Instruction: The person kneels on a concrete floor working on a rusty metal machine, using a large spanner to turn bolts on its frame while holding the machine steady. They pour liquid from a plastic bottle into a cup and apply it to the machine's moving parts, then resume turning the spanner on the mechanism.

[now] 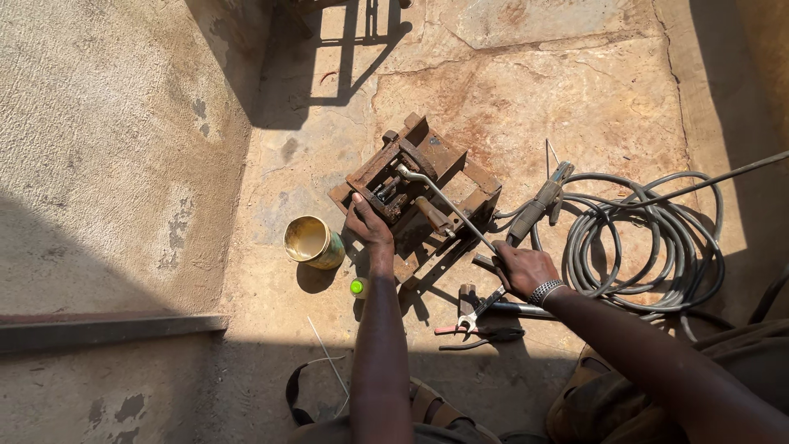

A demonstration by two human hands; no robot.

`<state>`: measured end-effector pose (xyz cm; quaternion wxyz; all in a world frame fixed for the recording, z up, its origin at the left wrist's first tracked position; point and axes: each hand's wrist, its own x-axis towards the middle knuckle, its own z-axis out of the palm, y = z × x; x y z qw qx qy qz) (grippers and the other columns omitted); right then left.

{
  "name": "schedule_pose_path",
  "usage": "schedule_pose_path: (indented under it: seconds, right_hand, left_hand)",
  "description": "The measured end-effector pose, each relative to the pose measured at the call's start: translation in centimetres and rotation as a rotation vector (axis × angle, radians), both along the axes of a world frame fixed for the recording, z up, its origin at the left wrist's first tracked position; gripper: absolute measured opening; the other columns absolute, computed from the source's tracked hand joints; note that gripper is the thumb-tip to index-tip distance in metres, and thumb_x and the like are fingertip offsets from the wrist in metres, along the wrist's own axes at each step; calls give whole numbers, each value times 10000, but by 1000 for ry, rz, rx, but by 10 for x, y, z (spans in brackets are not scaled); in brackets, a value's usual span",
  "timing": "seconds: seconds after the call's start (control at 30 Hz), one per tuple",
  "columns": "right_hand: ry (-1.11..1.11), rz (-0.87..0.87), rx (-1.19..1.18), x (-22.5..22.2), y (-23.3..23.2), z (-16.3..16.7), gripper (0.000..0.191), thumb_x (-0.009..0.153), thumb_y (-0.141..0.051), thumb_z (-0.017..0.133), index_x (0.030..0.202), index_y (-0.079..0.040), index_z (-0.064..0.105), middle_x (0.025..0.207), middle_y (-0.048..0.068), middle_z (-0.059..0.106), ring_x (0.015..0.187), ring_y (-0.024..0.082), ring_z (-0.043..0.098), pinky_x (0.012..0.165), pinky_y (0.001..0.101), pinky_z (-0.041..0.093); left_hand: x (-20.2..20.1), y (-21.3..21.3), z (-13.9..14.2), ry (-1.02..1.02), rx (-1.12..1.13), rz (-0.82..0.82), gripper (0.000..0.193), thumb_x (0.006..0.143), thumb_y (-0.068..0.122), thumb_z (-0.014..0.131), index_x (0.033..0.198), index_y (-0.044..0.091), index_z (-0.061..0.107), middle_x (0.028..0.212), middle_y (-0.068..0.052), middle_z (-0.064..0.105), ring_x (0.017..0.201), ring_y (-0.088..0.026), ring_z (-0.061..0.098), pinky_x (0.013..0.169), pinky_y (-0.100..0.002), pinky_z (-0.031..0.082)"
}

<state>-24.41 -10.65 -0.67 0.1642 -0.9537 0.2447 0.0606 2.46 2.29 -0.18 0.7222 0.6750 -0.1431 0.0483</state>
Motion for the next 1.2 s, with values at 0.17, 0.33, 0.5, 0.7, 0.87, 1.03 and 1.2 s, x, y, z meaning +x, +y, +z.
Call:
schedule_pose_path:
  seconds: [0.17, 0.33, 0.5, 0.7, 0.87, 1.03, 1.2]
  right_hand:
    - [83, 2, 0, 8, 0, -10, 583, 921, -43, 399, 1478, -211, 356, 915, 98, 678, 659, 232, 684, 534, 389, 561]
    - [-102, 55, -11, 6, -3, -22, 544, 890, -149, 481, 1428, -181, 406, 917, 124, 692, 722, 311, 684, 607, 462, 550]
    - [-21, 24, 22, 9, -1, -14, 420, 974, -296, 472, 1371, -161, 450, 863, 106, 696, 705, 303, 681, 615, 474, 551]
    - [80, -44, 256, 41, 0, 8, 373, 1023, -441, 478, 1279, -173, 518, 736, 130, 692, 684, 316, 698, 654, 491, 552]
    - [-366, -12, 390, 73, -2, -7, 245, 972, -280, 552, 1127, -108, 632, 772, 149, 698, 721, 357, 696, 665, 505, 546]
    - [-226, -116, 302, 71, 0, -25, 205, 945, -267, 604, 1097, -153, 679, 751, 147, 701, 733, 362, 699, 691, 522, 549]
    - [-202, -127, 224, 67, 5, -28, 198, 989, -298, 600, 1104, -165, 690, 741, 159, 697, 729, 374, 695, 699, 547, 544]
  left_hand:
    - [7, -1, -14, 10, -43, -12, 631, 1066, 538, 475, 877, -48, 614, 764, -42, 611, 722, -135, 536, 646, -314, 470]
    - [12, 0, -27, -3, -11, -5, 625, 1093, 519, 457, 845, -42, 581, 743, -33, 574, 706, -137, 488, 636, -322, 429]
    - [9, 2, -24, -34, 152, 69, 666, 1087, 559, 414, 798, -28, 542, 695, -46, 544, 676, -162, 471, 621, -350, 411]
    - [7, 0, -15, 8, 171, 77, 703, 1070, 610, 409, 800, -28, 526, 688, -61, 517, 676, -180, 466, 618, -369, 410]
    - [7, 14, -7, -44, 322, 103, 591, 1051, 534, 480, 842, -11, 573, 696, -92, 526, 677, -193, 487, 626, -382, 415]
    - [-1, 92, -17, -298, 429, 316, 266, 1018, 266, 632, 926, 18, 596, 865, -112, 632, 809, -257, 615, 745, -395, 497]
    - [-30, 175, -60, -212, 701, 353, 356, 752, 24, 572, 1107, 53, 571, 1095, -132, 636, 960, -332, 647, 843, -446, 540]
